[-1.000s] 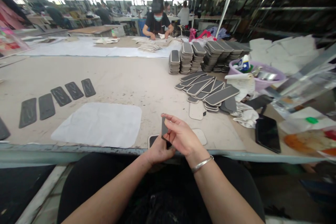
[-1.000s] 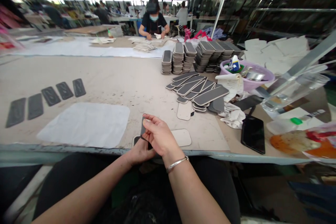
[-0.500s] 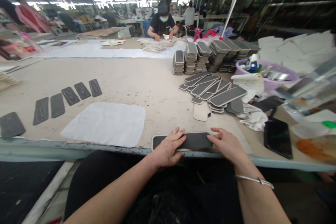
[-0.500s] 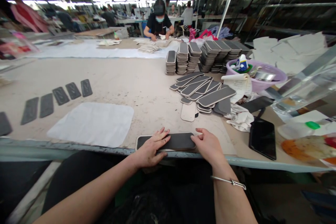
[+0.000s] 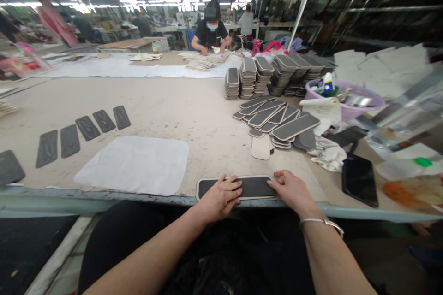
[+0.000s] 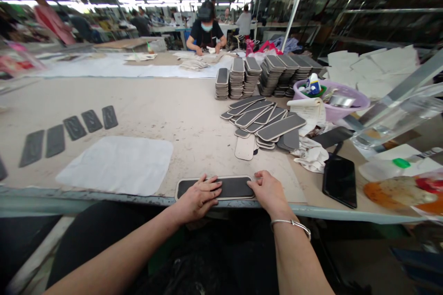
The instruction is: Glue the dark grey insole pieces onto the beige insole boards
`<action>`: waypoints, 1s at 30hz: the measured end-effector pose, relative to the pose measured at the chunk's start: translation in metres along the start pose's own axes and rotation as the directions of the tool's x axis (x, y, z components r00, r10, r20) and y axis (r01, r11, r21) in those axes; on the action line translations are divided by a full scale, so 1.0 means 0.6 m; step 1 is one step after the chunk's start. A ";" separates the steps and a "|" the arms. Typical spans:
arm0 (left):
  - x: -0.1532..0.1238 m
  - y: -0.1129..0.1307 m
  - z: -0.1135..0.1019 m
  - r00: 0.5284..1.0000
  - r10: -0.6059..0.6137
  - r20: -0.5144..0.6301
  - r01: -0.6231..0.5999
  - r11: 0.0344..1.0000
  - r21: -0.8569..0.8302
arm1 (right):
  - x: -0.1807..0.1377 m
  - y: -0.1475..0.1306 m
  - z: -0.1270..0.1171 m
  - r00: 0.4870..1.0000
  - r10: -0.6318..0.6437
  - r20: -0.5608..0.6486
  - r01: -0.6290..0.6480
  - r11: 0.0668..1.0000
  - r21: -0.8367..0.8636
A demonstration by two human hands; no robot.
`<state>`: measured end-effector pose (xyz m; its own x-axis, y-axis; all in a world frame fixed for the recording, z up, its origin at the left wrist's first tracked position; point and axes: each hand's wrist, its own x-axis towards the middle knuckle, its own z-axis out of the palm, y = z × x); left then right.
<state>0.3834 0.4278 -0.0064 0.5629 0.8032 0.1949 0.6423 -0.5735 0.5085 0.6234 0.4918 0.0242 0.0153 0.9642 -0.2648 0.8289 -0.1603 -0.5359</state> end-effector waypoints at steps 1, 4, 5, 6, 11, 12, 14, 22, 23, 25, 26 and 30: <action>-0.001 0.000 0.001 1.000 -0.002 0.000 0.002 1.000 0.002 | 0.001 0.001 0.001 1.000 0.004 -0.005 -0.004 1.000 -0.004; -0.002 -0.001 0.003 1.000 -0.003 -0.011 0.003 1.000 0.003 | 0.004 0.004 0.007 1.000 0.012 -0.024 -0.012 1.000 -0.020; -0.003 -0.001 0.004 1.000 -0.002 -0.022 0.002 1.000 0.002 | 0.005 0.005 0.008 0.999 0.012 -0.030 -0.013 1.000 -0.024; -0.004 -0.002 0.005 0.999 -0.001 -0.034 0.001 1.000 -0.001 | 0.006 0.006 0.009 0.999 0.012 -0.035 -0.013 1.000 -0.027; -0.007 -0.005 0.009 0.994 0.006 -0.110 -0.009 1.000 -0.030 | 0.008 0.007 0.012 0.999 0.013 -0.049 -0.015 0.998 -0.054; -0.006 -0.005 0.009 0.992 0.015 -0.122 -0.020 0.999 -0.035 | 0.008 0.007 0.012 0.999 0.015 -0.049 -0.018 0.998 -0.063; -0.005 -0.006 0.010 0.991 0.035 -0.130 -0.041 0.998 -0.041 | 0.009 0.006 0.012 0.999 0.020 -0.048 -0.024 0.996 -0.082; -0.007 -0.005 0.011 0.994 0.012 -0.113 -0.016 0.999 -0.032 | 0.010 0.001 0.014 0.999 0.020 -0.044 -0.026 0.990 -0.136; -0.008 -0.004 0.011 0.994 0.009 -0.108 -0.012 0.999 -0.030 | 0.010 0.000 0.015 0.999 0.020 -0.045 -0.026 0.989 -0.143; -0.008 -0.003 0.010 0.994 0.008 -0.108 -0.011 1.000 -0.028 | 0.010 0.000 0.016 0.999 0.017 -0.051 -0.025 0.986 -0.165; -0.008 -0.002 0.009 0.994 0.006 -0.110 -0.009 1.000 -0.026 | 0.010 0.002 0.016 0.998 0.015 -0.055 -0.025 0.984 -0.176; -0.005 0.003 0.010 0.991 -0.012 -0.131 0.010 1.000 -0.018 | 0.009 0.016 0.002 0.998 0.024 -0.053 -0.038 0.957 -0.287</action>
<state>0.3857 0.4233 -0.0111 0.4819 0.8244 0.2969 0.6385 -0.5624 0.5254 0.6308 0.4953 0.0169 0.0641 0.9699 -0.2348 0.9532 -0.1292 -0.2733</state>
